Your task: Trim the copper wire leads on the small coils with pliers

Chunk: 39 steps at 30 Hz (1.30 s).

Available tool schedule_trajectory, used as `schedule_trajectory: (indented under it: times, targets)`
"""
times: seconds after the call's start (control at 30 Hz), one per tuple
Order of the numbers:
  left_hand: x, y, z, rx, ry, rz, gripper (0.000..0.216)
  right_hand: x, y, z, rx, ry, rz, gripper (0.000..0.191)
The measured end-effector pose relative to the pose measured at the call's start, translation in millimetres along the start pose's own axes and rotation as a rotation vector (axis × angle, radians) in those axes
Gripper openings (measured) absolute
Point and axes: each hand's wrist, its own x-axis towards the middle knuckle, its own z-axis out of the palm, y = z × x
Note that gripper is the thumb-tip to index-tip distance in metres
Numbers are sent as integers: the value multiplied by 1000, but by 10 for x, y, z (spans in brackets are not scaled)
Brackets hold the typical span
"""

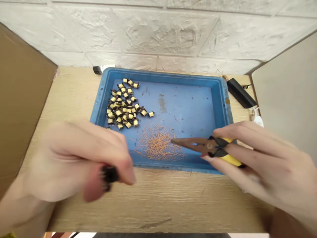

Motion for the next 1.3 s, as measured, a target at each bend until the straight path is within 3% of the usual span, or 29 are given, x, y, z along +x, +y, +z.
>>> schedule_trajectory:
  times: [0.07,0.13,0.27,0.63,1.3]
  targets:
    - [125,2,87,-9,10,-13,37,23,-72,50,-20,9,-89,33]
    - [234,16,216,-31,14,-31,41,29,-124,76,-26,18,-83,31]
    - [307,28,365,-163,75,-53,29,-4,-171,41,59,45,-77,24]
    - [290,-4,411,-248,103,-39,23,-24,-408,22,199,-2,-52,25]
    - [253,-43,409,-235,80,-8,19,-73,-413,43,297,-21,118,13]
